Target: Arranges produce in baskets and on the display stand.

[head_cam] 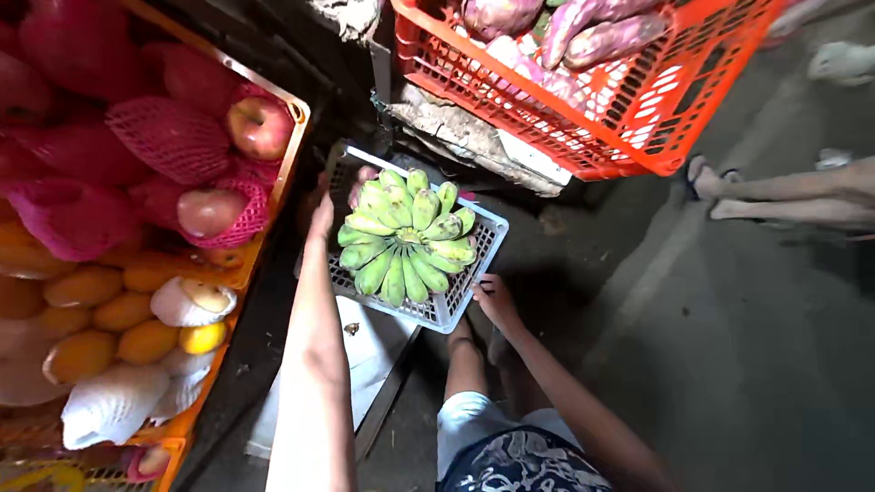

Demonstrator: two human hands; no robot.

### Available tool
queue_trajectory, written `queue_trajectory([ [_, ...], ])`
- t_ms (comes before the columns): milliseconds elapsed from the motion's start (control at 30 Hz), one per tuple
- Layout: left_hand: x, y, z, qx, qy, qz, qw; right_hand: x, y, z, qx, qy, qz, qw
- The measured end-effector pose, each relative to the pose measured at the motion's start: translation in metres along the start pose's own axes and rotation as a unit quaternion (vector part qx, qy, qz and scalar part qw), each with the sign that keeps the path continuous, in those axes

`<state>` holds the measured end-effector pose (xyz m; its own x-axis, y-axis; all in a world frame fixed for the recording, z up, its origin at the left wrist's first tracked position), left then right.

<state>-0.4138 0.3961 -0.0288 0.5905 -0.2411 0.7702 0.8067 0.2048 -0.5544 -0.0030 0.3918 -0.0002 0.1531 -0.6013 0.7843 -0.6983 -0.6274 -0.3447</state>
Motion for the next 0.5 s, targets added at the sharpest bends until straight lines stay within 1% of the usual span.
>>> queue_trajectory([
  [67, -0.003, 0.001, -0.002, -0.015, 0.015, 0.0, 1.0, 0.007, -0.021, -0.007, 0.066, -0.016, -0.071, 0.995],
  [133, 0.0, 0.001, -0.002, -0.013, 0.019, 0.003, 1.0, 0.011, -0.043, -0.016, 0.117, -0.035, -0.121, 0.985],
  [167, -0.003, 0.001, -0.003, -0.007, 0.026, 0.0, 1.0, 0.014, -0.054, -0.025, 0.14, -0.052, -0.13, 0.98],
  [200, -0.007, 0.002, -0.005, -0.004, 0.037, -0.003, 0.999, 0.019, -0.065, -0.037, 0.163, -0.087, -0.12, 0.976],
  [233, -0.01, 0.002, -0.007, 0.0, 0.052, -0.004, 0.999, 0.024, -0.078, -0.051, 0.181, -0.145, -0.083, 0.969],
  [300, -0.012, -0.001, -0.005, -0.012, 0.087, 0.01, 0.996, 0.033, -0.107, -0.092, 0.185, -0.275, 0.045, 0.942],
  [333, -0.008, -0.003, -0.001, -0.031, 0.105, 0.025, 0.994, 0.037, -0.125, -0.114, 0.187, -0.313, 0.095, 0.926],
  [367, -0.002, -0.005, 0.003, -0.056, 0.111, 0.038, 0.991, 0.039, -0.144, -0.136, 0.194, -0.334, 0.126, 0.914],
  [400, 0.003, -0.006, 0.007, -0.076, 0.101, 0.05, 0.991, 0.039, -0.162, -0.157, 0.202, -0.352, 0.15, 0.902],
  [433, 0.008, -0.007, 0.01, -0.084, 0.073, 0.04, 0.993, 0.037, -0.178, -0.175, 0.204, -0.374, 0.173, 0.888],
  [500, 0.022, -0.007, 0.008, -0.043, 0.028, 0.035, 0.998, 0.022, -0.205, -0.204, 0.193, -0.413, 0.218, 0.863],
])
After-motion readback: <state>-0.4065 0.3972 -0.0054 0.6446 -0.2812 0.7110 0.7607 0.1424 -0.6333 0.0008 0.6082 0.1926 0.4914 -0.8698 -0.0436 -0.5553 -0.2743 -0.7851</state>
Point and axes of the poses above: each hand's wrist, its own x-axis away from the middle knuckle, its own y-axis out of the palm, z = x × y, the point moved 3 cm from there along -x, towards the middle knuckle, and after that the axes turned 8 degrees about -y, right-handed, at the moved point
